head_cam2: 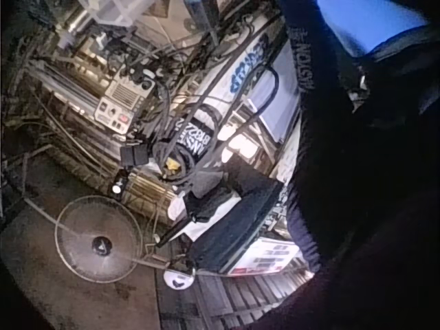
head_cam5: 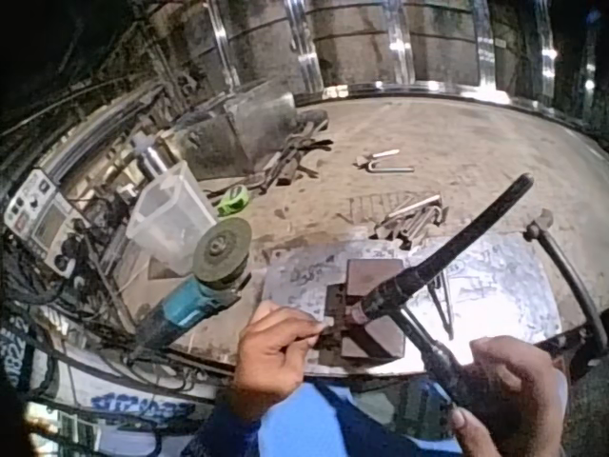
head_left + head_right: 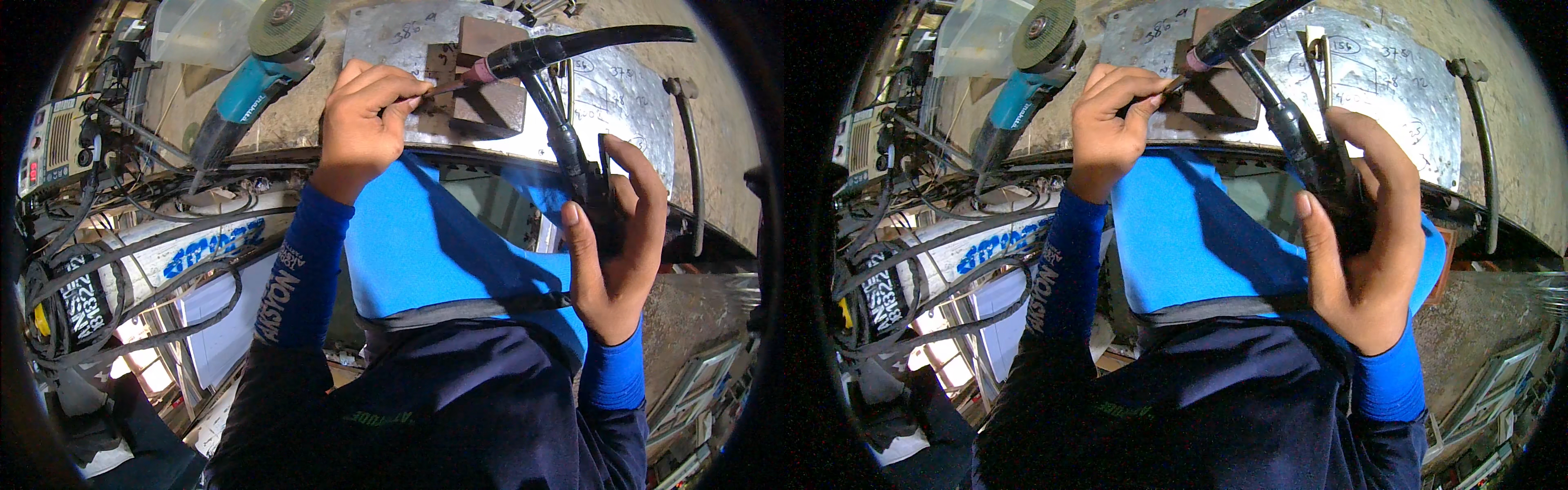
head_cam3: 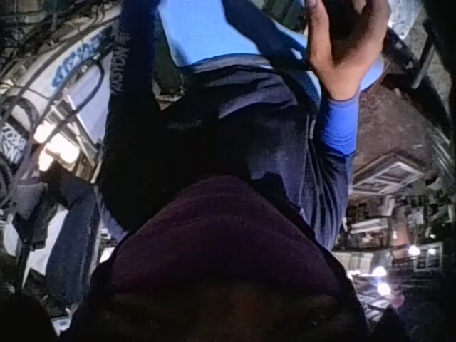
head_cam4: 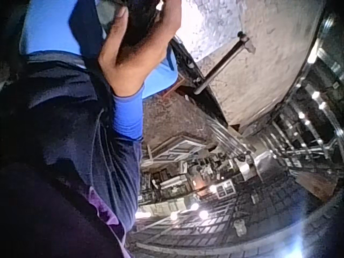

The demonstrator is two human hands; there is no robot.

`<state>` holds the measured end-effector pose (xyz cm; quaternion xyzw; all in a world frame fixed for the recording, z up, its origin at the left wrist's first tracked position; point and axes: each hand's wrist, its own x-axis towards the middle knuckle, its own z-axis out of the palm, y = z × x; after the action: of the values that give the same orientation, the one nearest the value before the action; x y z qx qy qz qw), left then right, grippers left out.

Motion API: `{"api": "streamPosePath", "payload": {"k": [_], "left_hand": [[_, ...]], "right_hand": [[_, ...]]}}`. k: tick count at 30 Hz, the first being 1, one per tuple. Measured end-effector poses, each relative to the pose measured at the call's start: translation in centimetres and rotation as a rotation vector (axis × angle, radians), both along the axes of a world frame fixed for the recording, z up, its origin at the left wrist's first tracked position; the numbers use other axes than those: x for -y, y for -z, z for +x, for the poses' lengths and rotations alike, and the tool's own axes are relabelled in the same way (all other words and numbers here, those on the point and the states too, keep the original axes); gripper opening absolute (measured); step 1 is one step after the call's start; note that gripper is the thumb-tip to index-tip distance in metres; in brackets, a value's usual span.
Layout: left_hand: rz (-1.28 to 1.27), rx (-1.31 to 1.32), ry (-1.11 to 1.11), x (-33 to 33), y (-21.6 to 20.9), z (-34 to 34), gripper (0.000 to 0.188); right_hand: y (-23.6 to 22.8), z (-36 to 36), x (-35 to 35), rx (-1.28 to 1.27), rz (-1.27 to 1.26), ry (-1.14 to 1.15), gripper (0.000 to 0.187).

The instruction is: The person welds small metal rods and hooks using a welding torch while wearing a head-mounted welding mask. They repeatedly position the metal pieces on a workbench, apply the torch to create welds, and adjust the pieces between welds.

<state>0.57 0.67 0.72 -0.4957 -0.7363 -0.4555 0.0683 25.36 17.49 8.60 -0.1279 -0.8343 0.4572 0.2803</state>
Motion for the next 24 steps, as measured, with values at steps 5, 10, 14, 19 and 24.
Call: {"api": "streamPosePath", "payload": {"k": [5, 10, 14, 19, 24], "left_hand": [[0.003, -0.007, 0.001, 0.0, 0.1, 0.0, 0.022], [-0.002, -0.002, -0.005, 0.0, 0.2, 0.0, 0.020], [0.000, -0.088, 0.010, 0.4, 0.4, -0.5, 0.020], [-0.021, -0.019, 0.008, 0.1, 0.3, -0.3, 0.020], [-0.008, 0.018, 0.009, 0.1, 0.0, -0.1, 0.021]], "right_hand": [[-0.3, 0.0, 0.0, 0.013, -0.020, -0.006, 0.057], [-0.2, 0.0, -0.3, 0.011, 0.024, 0.001, 0.056], [-0.8, 0.2, -0.3, 0.095, 0.110, 0.009, 0.052], [-0.3, 0.1, -0.2, 0.024, 0.034, 0.019, 0.056], [-0.4, 0.2, -0.8, 0.014, 0.068, -0.012, 0.058]]}}
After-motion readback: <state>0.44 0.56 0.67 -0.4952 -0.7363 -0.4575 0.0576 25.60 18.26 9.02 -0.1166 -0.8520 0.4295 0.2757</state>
